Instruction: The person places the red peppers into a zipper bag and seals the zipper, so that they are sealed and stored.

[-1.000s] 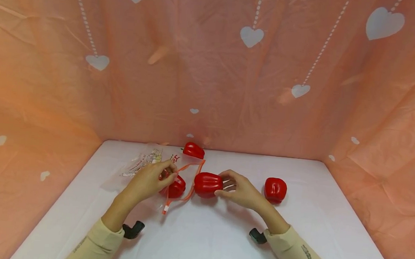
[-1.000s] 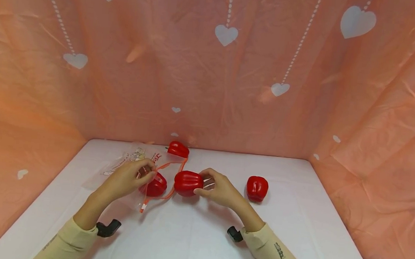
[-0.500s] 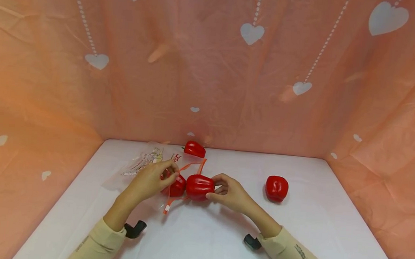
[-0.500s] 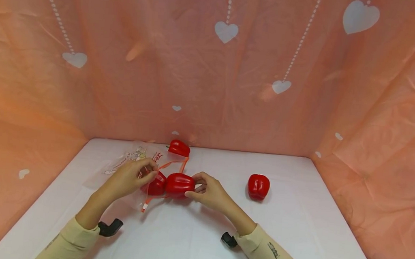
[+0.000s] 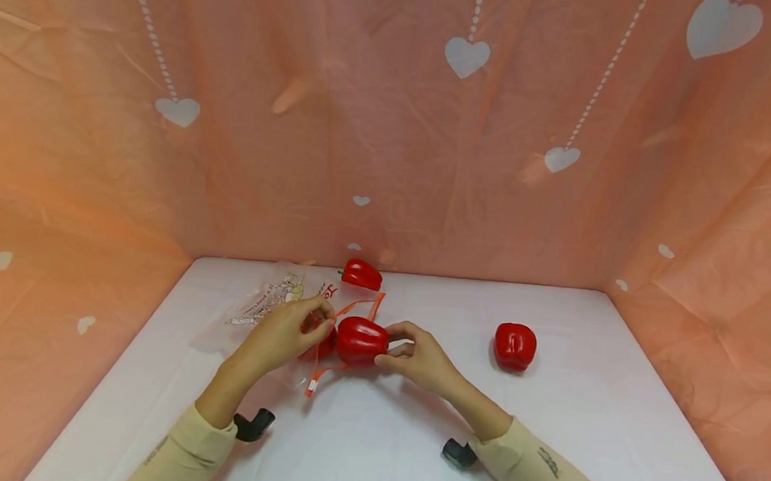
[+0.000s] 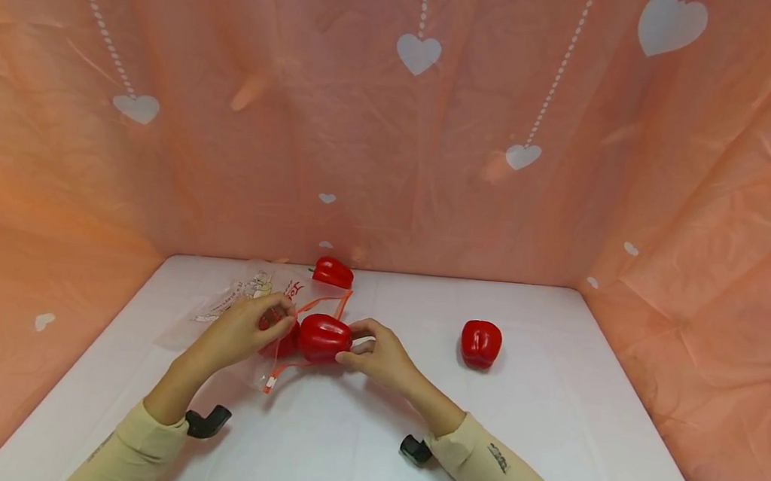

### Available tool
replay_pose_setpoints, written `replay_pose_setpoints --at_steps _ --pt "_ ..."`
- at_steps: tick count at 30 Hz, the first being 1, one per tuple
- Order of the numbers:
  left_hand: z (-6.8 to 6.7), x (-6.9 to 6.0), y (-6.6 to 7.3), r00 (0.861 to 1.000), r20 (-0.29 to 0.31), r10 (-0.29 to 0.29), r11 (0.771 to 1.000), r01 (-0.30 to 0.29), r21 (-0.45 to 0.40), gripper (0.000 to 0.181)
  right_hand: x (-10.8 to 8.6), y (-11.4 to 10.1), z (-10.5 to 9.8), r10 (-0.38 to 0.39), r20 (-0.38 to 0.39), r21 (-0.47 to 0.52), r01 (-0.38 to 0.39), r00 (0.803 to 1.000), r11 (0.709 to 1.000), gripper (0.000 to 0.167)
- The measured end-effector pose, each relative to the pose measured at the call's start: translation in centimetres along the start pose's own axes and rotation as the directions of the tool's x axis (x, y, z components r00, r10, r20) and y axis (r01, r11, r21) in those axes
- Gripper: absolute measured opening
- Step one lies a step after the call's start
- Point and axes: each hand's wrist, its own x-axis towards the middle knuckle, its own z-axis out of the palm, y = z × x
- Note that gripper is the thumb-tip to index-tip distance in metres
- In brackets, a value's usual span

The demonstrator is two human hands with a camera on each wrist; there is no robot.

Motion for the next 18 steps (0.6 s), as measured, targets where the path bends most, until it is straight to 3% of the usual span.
replay_pose_setpoints --at_steps 11,18 --pt "-0.4 0.0 0.1 1.0 -0.001 -0.011 1.0 0.011 0.001 0.007 1.1 -0.3 1.6 0.012 -0.015 0.0 -0.012 1.0 1.0 0.046" --pt "-0.4 0.1 0.1 0.999 -0.032 -0.001 1.0 0.001 0.01 0.007 1.8 -0.5 2.7 0.027 -0.04 0.016 -0.027 0.999 1.0 0.041"
